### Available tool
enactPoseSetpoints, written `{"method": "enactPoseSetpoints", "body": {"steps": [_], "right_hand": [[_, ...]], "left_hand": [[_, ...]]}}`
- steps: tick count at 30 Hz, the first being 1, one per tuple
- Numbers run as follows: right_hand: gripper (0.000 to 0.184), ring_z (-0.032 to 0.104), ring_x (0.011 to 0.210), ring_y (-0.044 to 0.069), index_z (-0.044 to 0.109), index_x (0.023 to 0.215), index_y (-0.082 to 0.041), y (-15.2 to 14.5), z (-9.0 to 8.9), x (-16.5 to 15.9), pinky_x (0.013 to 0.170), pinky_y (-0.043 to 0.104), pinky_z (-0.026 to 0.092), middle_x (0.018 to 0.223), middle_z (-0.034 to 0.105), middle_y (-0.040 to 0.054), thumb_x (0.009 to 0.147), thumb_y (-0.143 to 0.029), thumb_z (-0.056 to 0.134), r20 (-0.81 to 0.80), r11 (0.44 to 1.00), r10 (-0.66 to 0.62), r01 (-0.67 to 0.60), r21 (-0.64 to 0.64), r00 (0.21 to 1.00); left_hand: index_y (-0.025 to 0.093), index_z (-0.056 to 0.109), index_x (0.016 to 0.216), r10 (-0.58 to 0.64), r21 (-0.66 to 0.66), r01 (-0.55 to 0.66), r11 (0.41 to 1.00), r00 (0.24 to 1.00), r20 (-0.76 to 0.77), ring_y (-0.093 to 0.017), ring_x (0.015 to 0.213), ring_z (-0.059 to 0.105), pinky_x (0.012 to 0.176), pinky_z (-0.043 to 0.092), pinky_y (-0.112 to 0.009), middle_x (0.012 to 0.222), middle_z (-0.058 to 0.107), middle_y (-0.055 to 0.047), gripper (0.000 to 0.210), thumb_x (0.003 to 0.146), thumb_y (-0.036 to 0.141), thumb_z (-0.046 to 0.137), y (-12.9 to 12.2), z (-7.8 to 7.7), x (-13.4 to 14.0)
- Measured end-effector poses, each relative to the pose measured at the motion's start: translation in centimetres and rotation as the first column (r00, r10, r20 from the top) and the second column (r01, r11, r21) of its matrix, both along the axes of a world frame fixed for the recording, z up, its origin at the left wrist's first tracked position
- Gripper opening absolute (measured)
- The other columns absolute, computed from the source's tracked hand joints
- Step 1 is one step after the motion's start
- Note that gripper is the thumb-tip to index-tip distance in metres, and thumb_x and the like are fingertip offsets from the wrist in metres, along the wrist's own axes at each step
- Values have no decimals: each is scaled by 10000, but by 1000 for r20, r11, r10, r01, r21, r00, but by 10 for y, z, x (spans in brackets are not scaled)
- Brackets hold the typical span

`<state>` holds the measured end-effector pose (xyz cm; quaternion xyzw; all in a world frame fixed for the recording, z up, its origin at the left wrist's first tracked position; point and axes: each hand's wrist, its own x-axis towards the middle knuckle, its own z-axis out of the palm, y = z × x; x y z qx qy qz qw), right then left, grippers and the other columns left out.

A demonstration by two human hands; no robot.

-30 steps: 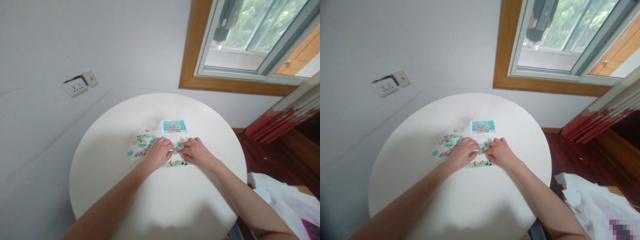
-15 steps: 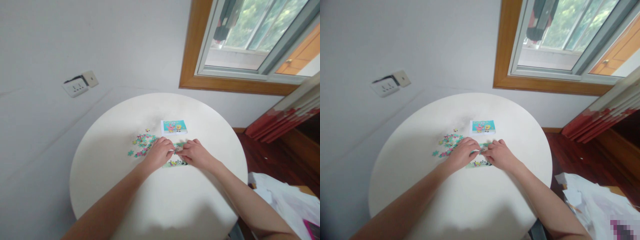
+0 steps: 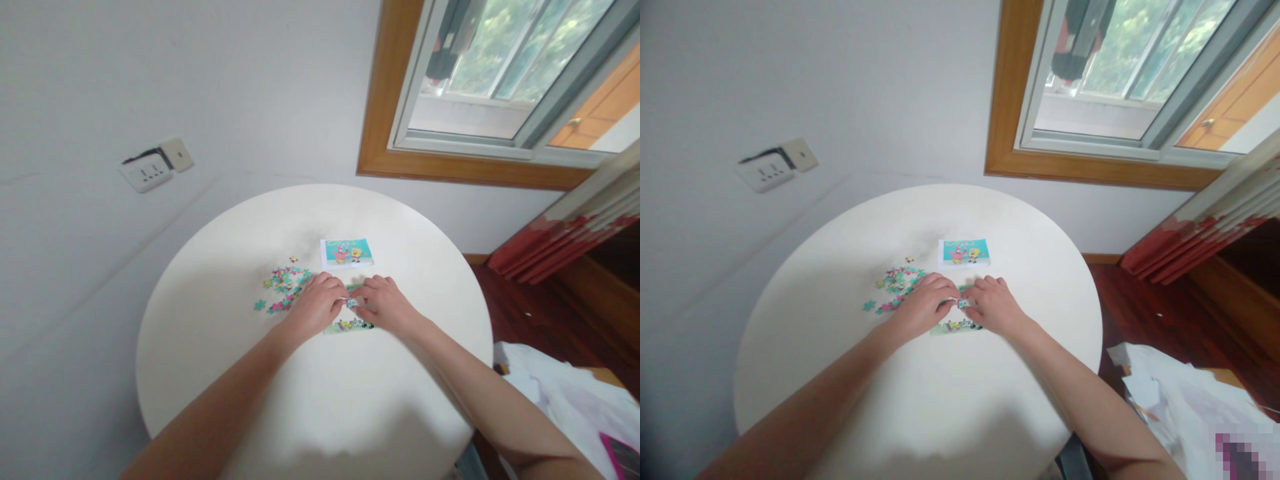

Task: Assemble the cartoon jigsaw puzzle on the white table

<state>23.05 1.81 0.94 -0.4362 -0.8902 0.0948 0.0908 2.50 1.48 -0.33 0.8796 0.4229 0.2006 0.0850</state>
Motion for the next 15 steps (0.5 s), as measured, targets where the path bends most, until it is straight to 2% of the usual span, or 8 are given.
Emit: {"method": "enactPoseSetpoints", "body": {"steps": [9, 15], "right_hand": [[177, 544, 881, 196, 671, 983, -241, 7, -10, 1, 757, 311, 332, 856, 616, 26, 816, -297, 654, -125, 996, -5, -5, -85, 992], [64, 556, 794, 155, 683, 825, -194, 11, -16, 0, 776, 280, 399, 820, 625, 25, 763, -180, 671, -371, 988, 21, -76, -135, 928]], "left_hand": [[222, 692, 922, 13, -2, -13, 1000, 1000, -13, -223, 1024, 516, 942, 400, -384, 962, 670, -24, 173, 856, 137, 558, 0, 0, 0], [223, 691, 911, 9, 3, -9, 1000, 1000, -16, -225, 1024, 522, 936, 405, -388, 955, 665, -34, 189, 848, 124, 543, 0, 0, 0]]}}
